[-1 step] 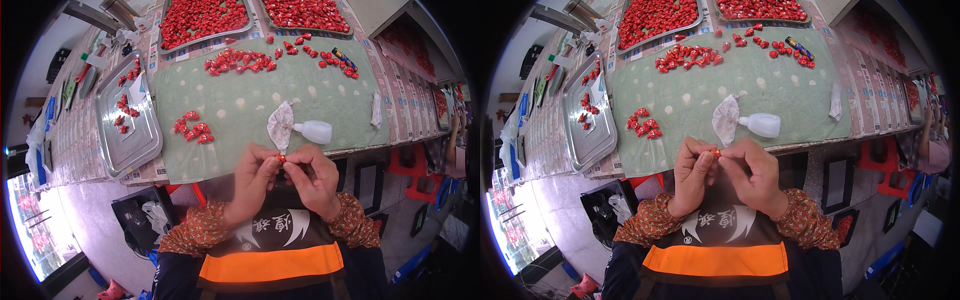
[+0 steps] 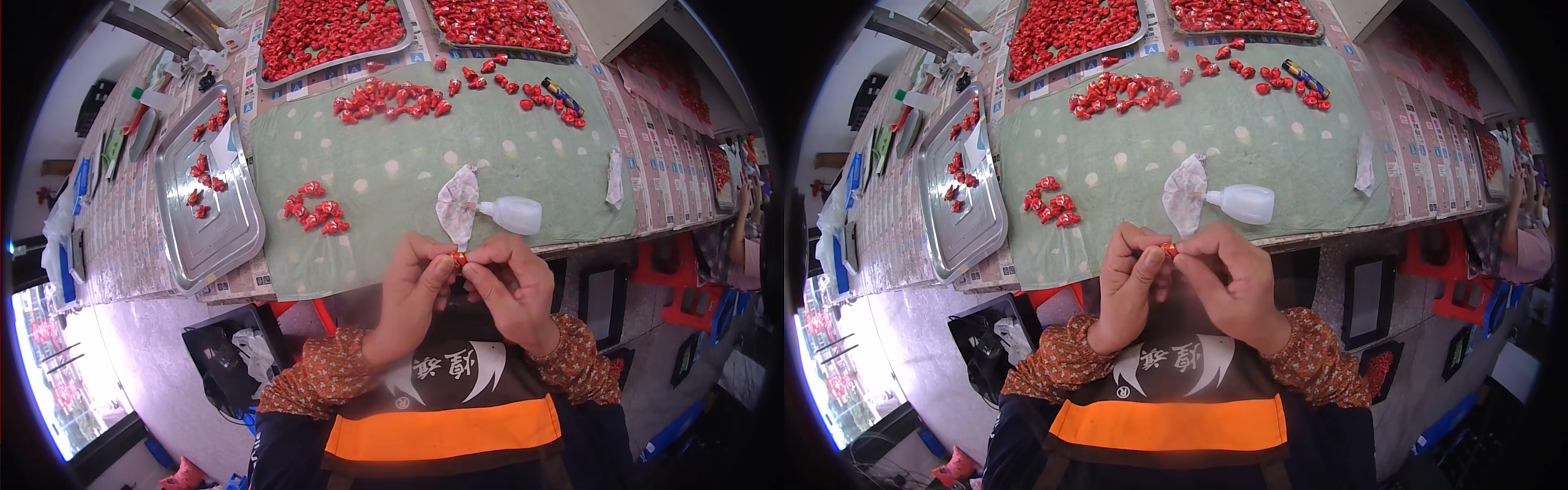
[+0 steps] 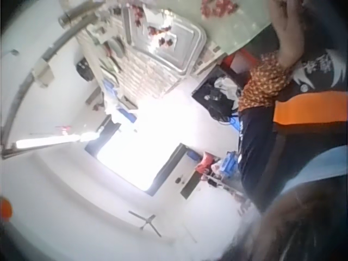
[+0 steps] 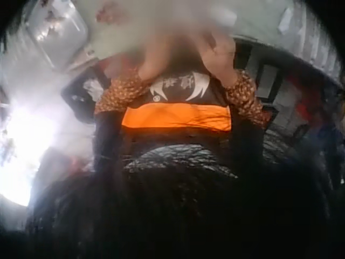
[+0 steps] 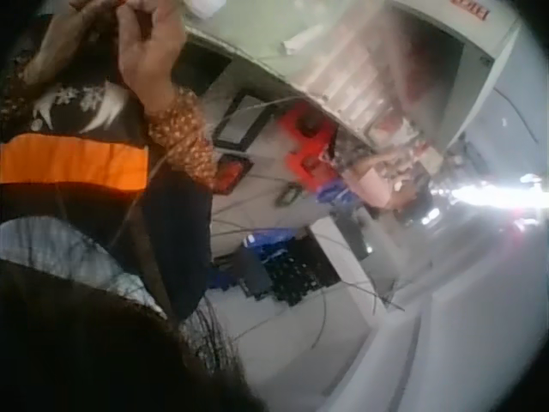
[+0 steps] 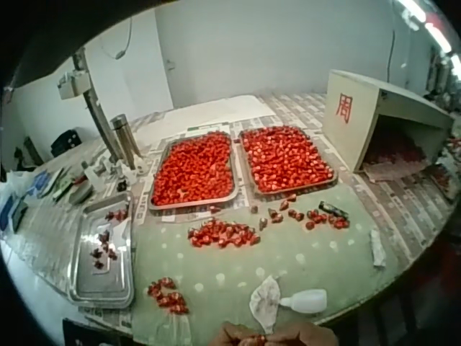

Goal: Applying glue to red plastic components and assembling them at a workshop table.

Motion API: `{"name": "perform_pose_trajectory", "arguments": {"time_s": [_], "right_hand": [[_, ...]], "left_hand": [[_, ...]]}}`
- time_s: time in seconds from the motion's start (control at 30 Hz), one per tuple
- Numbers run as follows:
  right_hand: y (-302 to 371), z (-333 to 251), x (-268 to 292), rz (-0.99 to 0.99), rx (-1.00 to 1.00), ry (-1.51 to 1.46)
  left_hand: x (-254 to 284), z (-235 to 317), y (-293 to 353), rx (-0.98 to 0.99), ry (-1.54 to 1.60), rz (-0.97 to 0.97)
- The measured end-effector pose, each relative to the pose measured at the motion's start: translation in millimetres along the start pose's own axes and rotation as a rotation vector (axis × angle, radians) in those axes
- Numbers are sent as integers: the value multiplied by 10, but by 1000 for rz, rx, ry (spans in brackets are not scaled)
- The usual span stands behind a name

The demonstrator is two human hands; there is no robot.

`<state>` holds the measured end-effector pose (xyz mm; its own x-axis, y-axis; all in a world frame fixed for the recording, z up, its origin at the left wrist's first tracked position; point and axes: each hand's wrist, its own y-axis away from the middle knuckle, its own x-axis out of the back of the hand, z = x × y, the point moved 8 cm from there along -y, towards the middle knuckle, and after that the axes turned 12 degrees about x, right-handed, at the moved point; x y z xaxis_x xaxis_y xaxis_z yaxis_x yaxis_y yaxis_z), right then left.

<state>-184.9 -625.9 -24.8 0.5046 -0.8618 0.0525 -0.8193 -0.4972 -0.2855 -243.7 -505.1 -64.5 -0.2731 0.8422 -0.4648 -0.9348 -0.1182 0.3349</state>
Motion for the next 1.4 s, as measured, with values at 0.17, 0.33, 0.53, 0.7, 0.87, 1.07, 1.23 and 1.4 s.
{"name": "perform_pose_trajectory", "arguments": {"time_s": [0.17,0.33,0.53,0.7,0.87,1.07,1.23,1.4], "right_hand": [[27,197,-42,12,-377,-458],[96,189,-85,-33,-418,-542],[278,228,-171,9,-468,-751],[356,161,-180,58,-407,-788],[463,-118,-177,59,-319,-835],[635,-419,-267,-41,-202,-871],[666,-635,35,51,113,-607],[765,-672,341,198,230,-541]], "left_hand": [[24,-1,8,67,10,-57],[-30,35,83,-33,-71,-152],[-19,14,256,-246,-263,-141],[-17,-19,353,-267,-286,-112],[-131,88,549,-338,-438,-63],[-280,313,917,-484,-620,-84],[-492,298,934,-373,-542,-106],[-715,213,810,-352,-557,-178]]}}
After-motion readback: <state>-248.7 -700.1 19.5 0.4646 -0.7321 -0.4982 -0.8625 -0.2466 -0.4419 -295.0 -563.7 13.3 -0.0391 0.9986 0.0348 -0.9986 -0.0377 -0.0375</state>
